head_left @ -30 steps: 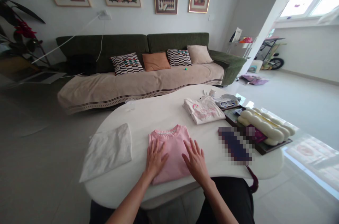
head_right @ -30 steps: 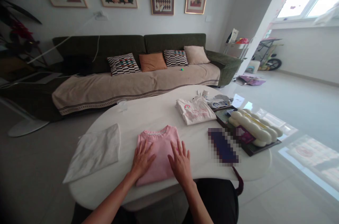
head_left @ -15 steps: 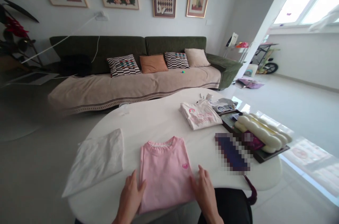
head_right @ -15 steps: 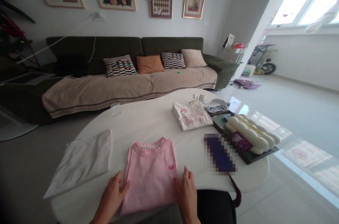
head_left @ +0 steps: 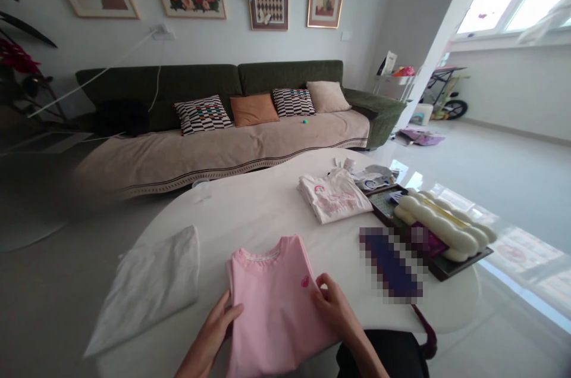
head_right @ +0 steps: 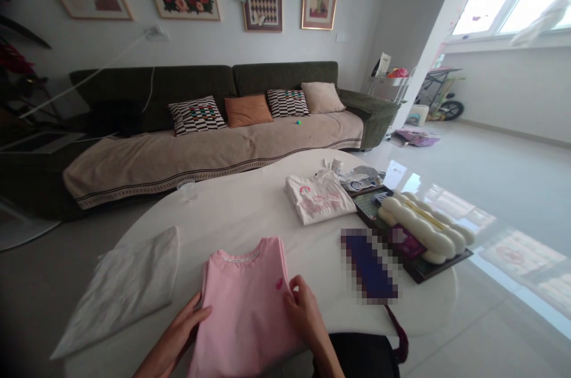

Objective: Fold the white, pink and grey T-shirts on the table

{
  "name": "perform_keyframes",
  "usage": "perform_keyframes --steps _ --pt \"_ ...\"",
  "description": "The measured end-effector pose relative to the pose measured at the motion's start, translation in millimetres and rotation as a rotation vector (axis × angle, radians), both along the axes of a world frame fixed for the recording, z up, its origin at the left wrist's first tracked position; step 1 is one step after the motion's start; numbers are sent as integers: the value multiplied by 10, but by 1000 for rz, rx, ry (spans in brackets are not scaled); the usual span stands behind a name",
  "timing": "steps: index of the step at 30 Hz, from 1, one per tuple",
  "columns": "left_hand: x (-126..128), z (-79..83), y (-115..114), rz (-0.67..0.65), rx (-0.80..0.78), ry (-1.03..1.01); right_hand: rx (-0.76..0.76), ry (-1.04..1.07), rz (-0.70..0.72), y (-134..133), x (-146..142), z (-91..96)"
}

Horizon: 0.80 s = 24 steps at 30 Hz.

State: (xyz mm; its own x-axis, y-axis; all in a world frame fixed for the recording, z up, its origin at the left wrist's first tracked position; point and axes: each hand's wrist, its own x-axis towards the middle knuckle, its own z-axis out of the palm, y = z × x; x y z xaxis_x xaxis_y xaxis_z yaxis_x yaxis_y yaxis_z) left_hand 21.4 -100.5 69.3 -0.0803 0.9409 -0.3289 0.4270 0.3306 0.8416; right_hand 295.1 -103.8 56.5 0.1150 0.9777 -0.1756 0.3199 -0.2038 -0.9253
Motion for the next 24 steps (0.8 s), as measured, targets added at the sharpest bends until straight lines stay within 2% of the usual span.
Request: perform_keyframes --steps 3,6,9,12,15,18,21,24 --pt "194 224 158 1 -69 -183 29 37 98 130 205 194" --pt "560 447 486 -84 -51 -408 93 36 148 391 566 450" --pt "1084 625 984 -185 44 -515 168 -63 101 799 1069 689" --pt "1675 683 1569 -226 199 -475 294 -330 13 1302 1655 844" --pt "2203 564 2073 -221 305 -385 342 -693 -74 1760 2154 872" --pt "2544 285 2342 -142 250 -253 324 -849 -130 2051 2324 746" --pt "2627 -48 2333 -92 154 -198 348 -903 -89 2188 2076 495" --pt "2408 -300 2109 -89 124 -201 340 -1003 8 2245 1633 198"
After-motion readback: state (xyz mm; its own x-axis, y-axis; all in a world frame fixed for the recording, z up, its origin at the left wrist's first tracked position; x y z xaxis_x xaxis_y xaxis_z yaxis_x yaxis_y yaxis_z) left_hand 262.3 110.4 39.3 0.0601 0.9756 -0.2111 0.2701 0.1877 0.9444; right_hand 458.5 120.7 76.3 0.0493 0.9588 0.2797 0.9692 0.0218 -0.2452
